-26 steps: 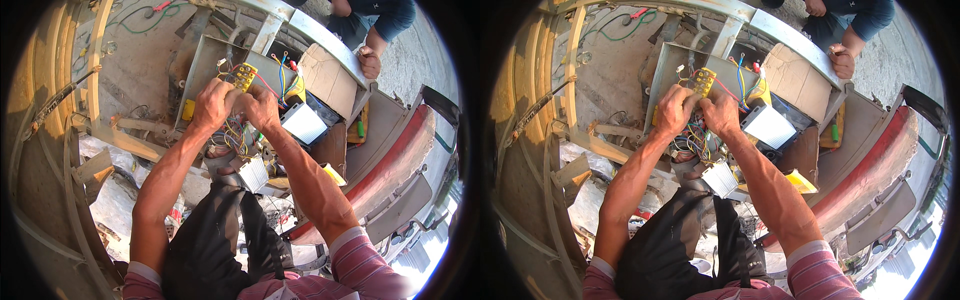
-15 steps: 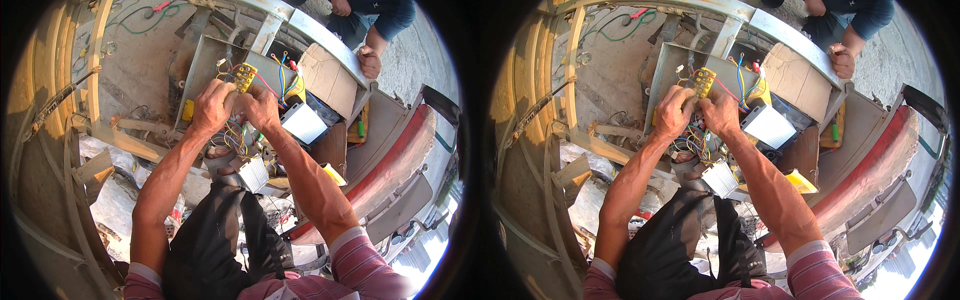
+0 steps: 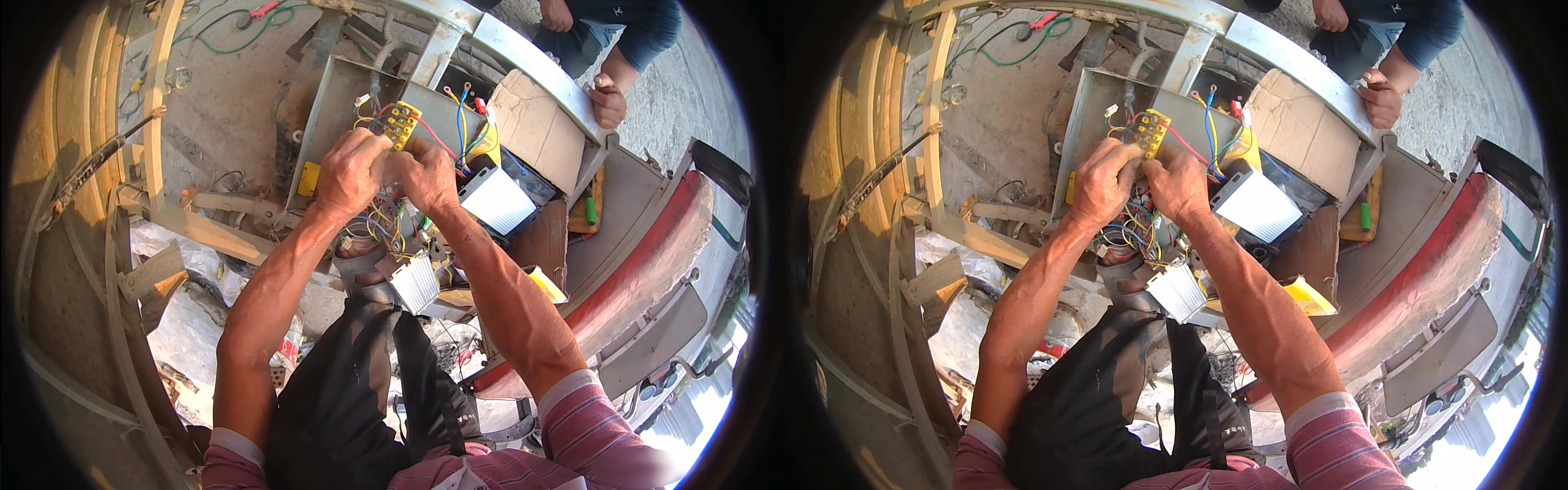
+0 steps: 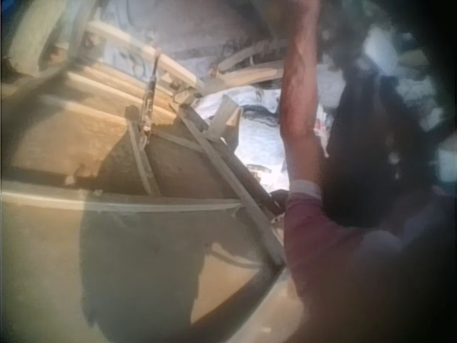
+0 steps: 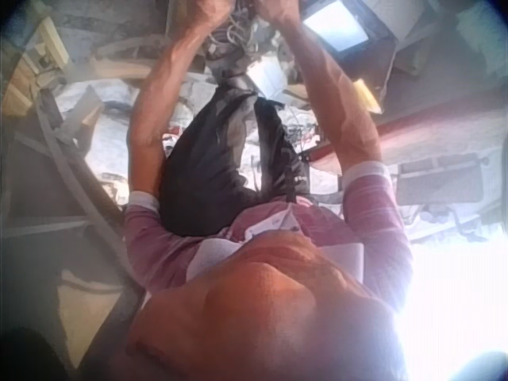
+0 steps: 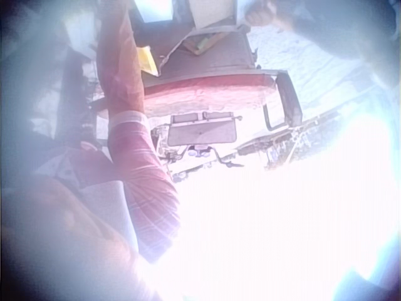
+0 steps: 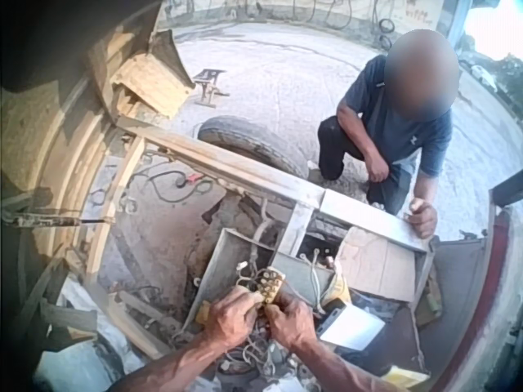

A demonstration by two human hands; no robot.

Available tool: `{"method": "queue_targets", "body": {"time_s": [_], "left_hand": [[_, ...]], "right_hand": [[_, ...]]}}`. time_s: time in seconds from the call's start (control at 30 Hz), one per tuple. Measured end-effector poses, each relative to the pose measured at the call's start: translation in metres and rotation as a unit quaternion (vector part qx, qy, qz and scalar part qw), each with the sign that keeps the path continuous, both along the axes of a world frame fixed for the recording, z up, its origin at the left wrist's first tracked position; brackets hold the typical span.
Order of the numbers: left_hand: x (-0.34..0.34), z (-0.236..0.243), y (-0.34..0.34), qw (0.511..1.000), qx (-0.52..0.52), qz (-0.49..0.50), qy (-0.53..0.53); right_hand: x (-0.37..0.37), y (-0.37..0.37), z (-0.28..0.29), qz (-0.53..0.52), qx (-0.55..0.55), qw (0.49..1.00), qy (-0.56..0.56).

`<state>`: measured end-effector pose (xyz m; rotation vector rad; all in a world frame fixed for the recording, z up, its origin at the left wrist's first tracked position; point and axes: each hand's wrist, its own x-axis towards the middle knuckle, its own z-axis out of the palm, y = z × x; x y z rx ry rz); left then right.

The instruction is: The person works on an open electrical control box, repeatedly connecting and disconnecting wires to a yellow terminal block. They adjust wire positions and test connections by hand throughout the clip.

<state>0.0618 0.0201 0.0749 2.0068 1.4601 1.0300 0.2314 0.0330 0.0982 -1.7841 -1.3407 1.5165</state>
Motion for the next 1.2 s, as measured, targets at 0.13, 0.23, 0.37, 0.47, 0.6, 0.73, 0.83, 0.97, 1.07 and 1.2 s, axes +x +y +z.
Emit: {"method": "queue_targets", "body": {"time_s": [0.13,0.23,0.37,0.47,0.6,0.73,0.83,0.97,1.07,1.2], "left_hand": [[0.002,0.002,-0.001,0.997,-0.031,0.035,-0.056],[0.003,0.002,-0.003,0.991,-0.077,0.076,-0.084],[0.001,0.000,0.000,0.999,-0.024,0.045,-0.016],[0.002,-0.001,0.002,1.000,-0.007,0.024,-0.006],[0.005,0.002,-0.002,0.990,-0.072,0.065,-0.098],[0.002,0.003,-0.001,0.997,-0.059,0.057,-0.014],[0.002,0.002,0.002,0.999,-0.009,0.032,-0.007],[0.003,0.004,0.000,0.997,-0.045,0.046,-0.045],[0.002,0.005,-0.001,0.997,-0.056,0.055,-0.017],[0.002,0.003,0.002,1.000,-0.009,0.020,0.005]], "right_hand": [[-0.001,0.000,-0.004,-0.002,0.002,1.000,-0.005],[-0.001,0.000,-0.003,-0.005,0.002,1.000,0.004],[0.001,0.000,0.000,-0.001,-0.005,1.000,0.000],[0.000,0.000,-0.002,-0.010,-0.025,1.000,0.014],[-0.001,-0.001,-0.011,-0.014,-0.009,1.000,0.017],[0.001,-0.002,-0.017,-0.007,-0.007,1.000,0.004],[0.000,-0.001,-0.015,-0.012,-0.020,1.000,0.006],[0.001,-0.001,-0.010,-0.013,-0.010,1.000,0.013],[0.001,-0.001,-0.008,-0.008,-0.011,1.000,0.002],[-0.001,0.000,-0.009,-0.012,-0.019,1.000,0.017]]}}
